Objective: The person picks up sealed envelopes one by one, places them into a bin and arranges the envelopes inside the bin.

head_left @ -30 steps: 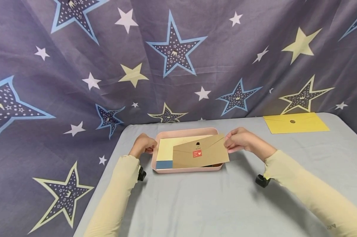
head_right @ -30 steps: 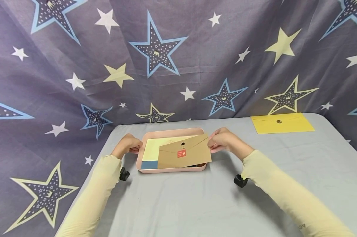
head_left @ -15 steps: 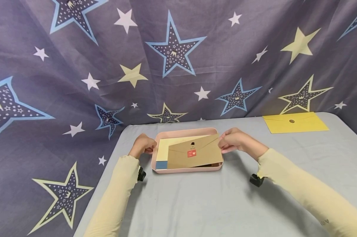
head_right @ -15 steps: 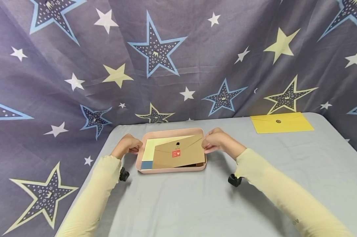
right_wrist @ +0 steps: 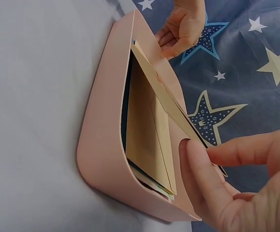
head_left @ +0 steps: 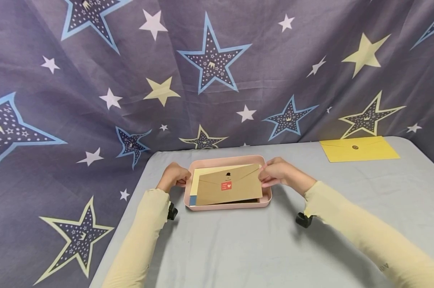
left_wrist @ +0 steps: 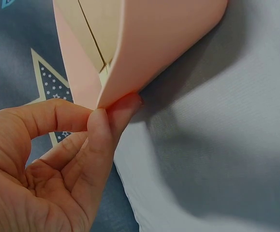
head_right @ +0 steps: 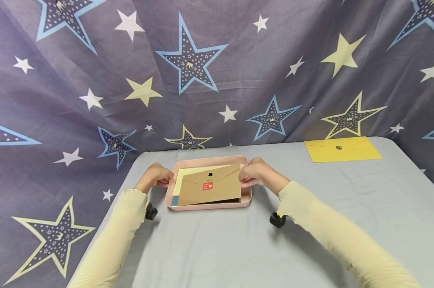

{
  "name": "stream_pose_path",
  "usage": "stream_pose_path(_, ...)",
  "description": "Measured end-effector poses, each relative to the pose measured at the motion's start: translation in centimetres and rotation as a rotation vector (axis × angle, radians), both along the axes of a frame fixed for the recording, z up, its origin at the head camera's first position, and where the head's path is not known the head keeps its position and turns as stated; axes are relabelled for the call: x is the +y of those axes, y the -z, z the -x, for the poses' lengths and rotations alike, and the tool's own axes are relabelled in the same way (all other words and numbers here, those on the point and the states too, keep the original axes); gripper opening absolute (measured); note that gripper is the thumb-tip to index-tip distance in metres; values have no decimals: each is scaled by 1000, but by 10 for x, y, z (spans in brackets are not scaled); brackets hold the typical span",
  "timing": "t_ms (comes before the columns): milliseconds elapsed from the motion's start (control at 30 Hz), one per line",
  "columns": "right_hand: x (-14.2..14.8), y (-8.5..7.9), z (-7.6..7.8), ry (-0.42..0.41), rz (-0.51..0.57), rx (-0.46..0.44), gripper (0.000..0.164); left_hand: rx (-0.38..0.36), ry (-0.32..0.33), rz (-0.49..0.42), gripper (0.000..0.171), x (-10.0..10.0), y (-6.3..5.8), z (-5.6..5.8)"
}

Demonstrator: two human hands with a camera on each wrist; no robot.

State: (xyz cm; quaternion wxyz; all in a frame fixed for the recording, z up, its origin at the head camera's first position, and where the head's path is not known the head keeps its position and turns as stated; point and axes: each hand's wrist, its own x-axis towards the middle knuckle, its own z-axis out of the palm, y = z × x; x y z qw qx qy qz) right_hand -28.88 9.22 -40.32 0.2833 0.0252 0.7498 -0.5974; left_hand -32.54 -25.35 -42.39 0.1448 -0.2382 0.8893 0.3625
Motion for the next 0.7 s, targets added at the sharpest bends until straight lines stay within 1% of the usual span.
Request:
stream_pose_path(300, -9, 1, 1, 9, 16, -15, 35, 5, 15, -16, 11, 0, -2, -1)
stream_pose_path(533, -14, -1, 1, -8, 25, -6, 28, 2, 25, -16, 10, 0, -1, 1)
stream_pose_path(700, -17, -1, 1, -10, 36, -12, 25, -14, 33, -1, 9, 0, -2, 2)
